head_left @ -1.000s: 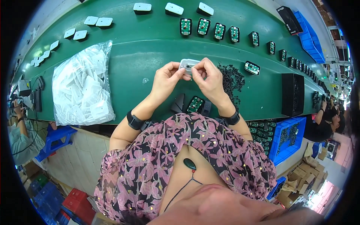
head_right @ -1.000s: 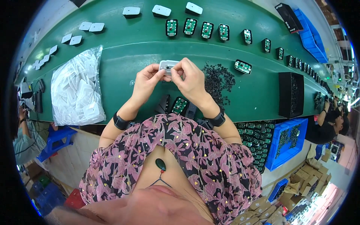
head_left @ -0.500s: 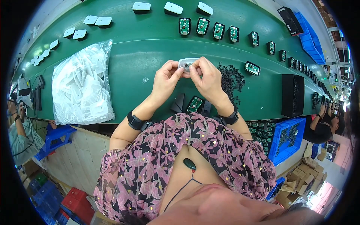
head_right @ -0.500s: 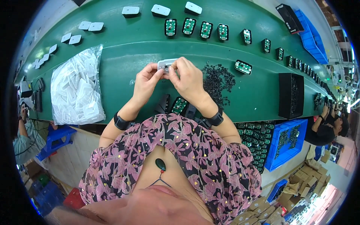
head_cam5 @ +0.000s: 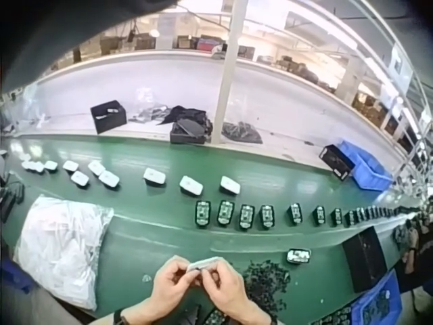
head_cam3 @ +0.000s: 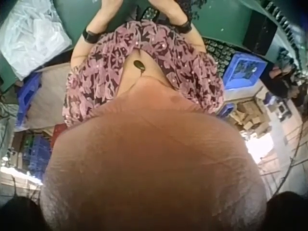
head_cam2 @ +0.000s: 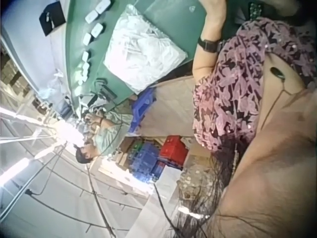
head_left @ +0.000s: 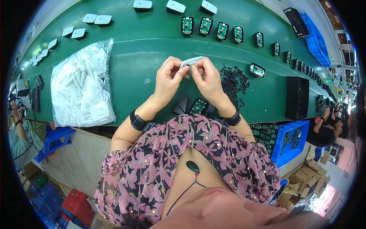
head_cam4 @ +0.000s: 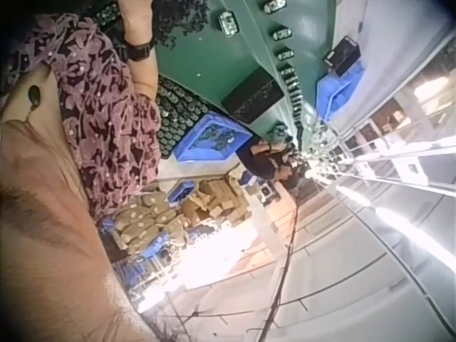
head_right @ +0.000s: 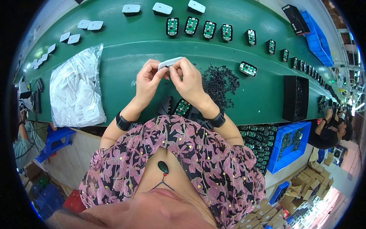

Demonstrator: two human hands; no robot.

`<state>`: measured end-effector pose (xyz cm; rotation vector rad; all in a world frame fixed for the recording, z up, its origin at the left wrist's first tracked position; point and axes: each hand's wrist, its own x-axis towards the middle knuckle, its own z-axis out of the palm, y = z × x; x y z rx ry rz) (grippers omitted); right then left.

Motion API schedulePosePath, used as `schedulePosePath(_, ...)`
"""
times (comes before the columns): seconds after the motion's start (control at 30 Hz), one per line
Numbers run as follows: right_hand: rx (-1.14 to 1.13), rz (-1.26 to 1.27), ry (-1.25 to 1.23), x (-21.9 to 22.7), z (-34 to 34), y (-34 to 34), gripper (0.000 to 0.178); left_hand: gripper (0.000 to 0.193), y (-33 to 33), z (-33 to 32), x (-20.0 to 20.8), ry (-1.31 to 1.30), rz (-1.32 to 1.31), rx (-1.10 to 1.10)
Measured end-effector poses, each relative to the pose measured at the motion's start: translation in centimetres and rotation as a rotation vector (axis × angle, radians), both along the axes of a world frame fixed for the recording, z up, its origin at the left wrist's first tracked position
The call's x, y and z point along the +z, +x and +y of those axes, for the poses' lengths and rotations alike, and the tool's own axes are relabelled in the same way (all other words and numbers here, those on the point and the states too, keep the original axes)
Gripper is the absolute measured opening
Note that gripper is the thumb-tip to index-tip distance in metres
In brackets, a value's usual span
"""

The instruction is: Assembling small electronic device housings by fitting together plastic covers and internal components.

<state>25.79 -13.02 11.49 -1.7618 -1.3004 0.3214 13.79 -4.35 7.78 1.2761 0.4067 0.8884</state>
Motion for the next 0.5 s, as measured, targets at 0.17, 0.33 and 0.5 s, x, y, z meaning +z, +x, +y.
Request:
schedulePosePath(0.17, -0.006, -0.294, 0.107, -1.2, 0.2, 0.2, 0.017, 0.007, -0.1, 0.3, 0.1, 0.123, 0.074, 0.041)
schedulePosePath(0.33, 0.0, -0.381, 0.292, -1.0, -0.2, 0.6, 0.022, 0.008, -0.5, 0.3, 1.0, -0.114, -0.021, -0.079)
schedulePosePath(0.5, -0.097, -0.217, 0.198, 0.6, -0.5, 1.2, 0.039, 0.008, -0.8, 0.6, 0.8, -0.089, 0.04, -0.107)
